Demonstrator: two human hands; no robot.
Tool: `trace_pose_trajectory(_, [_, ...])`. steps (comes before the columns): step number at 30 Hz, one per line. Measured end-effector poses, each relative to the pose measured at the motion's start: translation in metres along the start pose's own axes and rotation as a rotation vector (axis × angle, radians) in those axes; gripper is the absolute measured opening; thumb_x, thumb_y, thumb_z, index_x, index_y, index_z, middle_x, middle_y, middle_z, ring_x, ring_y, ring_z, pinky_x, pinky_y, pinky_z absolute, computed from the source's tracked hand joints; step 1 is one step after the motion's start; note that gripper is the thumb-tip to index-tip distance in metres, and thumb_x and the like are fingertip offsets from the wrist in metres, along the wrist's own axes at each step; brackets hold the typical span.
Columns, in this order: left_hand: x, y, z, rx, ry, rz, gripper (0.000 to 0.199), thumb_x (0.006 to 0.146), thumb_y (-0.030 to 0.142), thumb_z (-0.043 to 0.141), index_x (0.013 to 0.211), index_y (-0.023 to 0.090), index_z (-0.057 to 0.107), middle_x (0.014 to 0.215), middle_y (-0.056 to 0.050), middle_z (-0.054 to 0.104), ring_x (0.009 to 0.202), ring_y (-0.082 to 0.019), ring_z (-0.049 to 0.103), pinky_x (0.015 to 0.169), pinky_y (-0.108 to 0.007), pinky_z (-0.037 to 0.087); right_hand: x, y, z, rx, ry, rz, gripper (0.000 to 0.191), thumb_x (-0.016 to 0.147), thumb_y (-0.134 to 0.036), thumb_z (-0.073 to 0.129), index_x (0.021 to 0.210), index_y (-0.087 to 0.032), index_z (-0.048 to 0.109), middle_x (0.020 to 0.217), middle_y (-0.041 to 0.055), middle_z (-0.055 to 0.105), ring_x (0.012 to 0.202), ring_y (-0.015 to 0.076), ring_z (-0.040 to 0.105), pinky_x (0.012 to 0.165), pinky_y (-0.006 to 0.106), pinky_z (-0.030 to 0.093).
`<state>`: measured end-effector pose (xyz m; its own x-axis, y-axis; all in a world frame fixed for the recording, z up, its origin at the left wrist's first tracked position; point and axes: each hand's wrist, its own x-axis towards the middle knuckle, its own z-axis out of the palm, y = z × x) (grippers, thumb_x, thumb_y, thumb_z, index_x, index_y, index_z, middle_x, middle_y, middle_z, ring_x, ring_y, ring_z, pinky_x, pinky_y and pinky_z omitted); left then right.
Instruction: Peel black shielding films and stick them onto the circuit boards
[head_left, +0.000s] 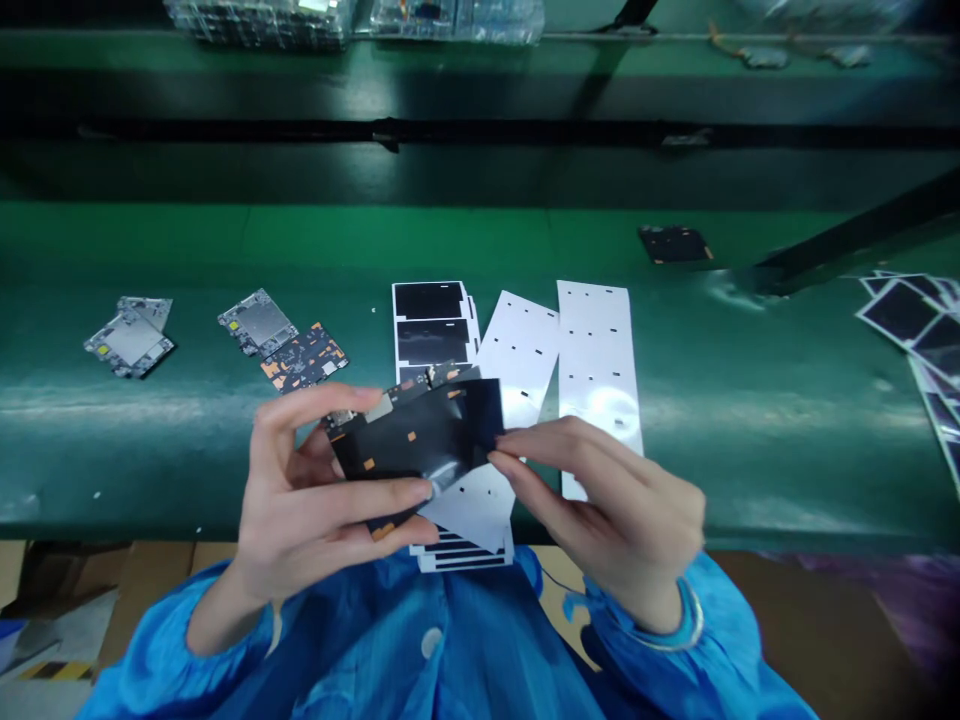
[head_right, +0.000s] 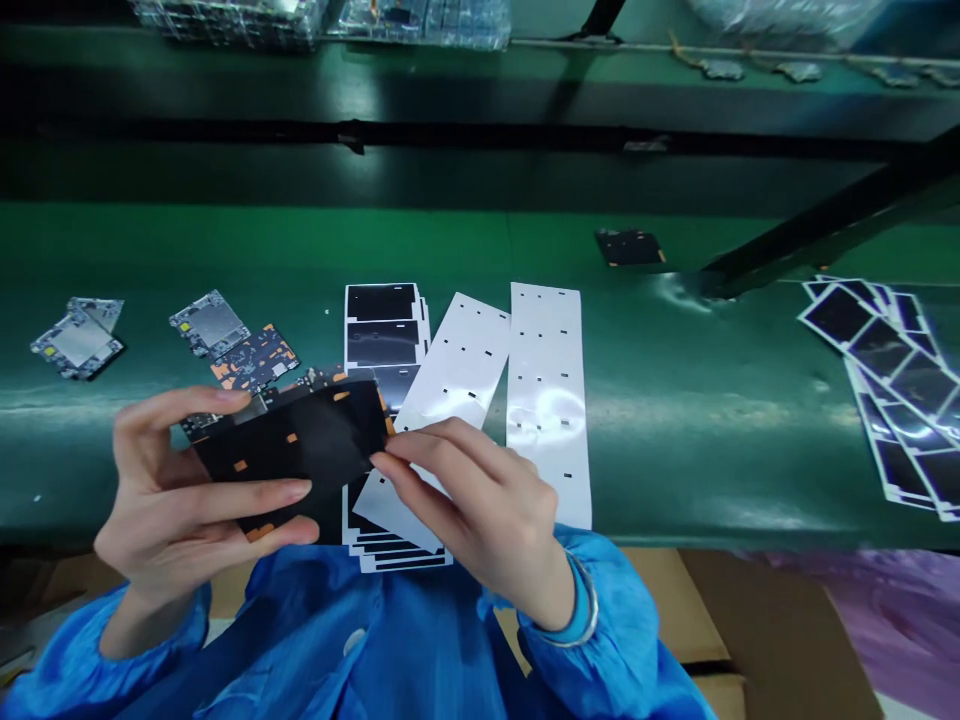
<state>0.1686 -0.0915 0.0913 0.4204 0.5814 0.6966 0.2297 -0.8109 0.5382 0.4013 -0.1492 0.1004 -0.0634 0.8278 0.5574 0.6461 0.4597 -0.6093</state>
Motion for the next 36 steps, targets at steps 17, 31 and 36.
trace_pose_trajectory(17, [-0.001, -0.106, 0.052, 0.182, -0.722, -0.127, 0.072, 0.095, 0.044, 0.068, 0.159, 0.039, 0.036, 0.175, -0.012, 0.013, 0.16, -0.047, 0.007, 0.118, -0.082, 0.017, -0.079, 0.119, -0.03, -0.464, -0.708, 0.307, 0.074, 0.098, -0.044, 0.064, 0.163, -0.039, 0.03, 0.173, 0.0042, 0.024, 0.161, 0.0393, 0.01, 0.121, 0.079, 0.019])
trace_pose_trajectory(31, [-0.027, -0.066, 0.04, 0.236, -0.273, -0.464, 0.035, 0.105, 0.036, 0.05, 0.138, 0.023, 0.054, 0.14, -0.012, 0.057, 0.133, -0.026, 0.058, 0.117, -0.047, 0.047, -0.04, 0.087, 0.066, -0.198, -0.556, 0.077, 0.125, 0.086, -0.054, 0.076, 0.166, -0.023, -0.015, 0.172, 0.022, 0.014, 0.161, 0.0352, 0.009, 0.127, 0.065, 0.023])
trace_pose_trajectory(36, [-0.013, -0.078, 0.042, 0.056, -0.169, -0.703, 0.034, 0.1, 0.047, 0.052, 0.114, 0.019, 0.065, 0.109, -0.009, 0.063, 0.102, -0.023, 0.064, 0.097, -0.042, 0.055, -0.045, 0.084, 0.056, -0.207, -0.467, 0.04, 0.08, 0.1, -0.033, 0.062, 0.167, -0.019, 0.02, 0.165, 0.0203, 0.038, 0.157, 0.033, 0.03, 0.125, 0.064, 0.032])
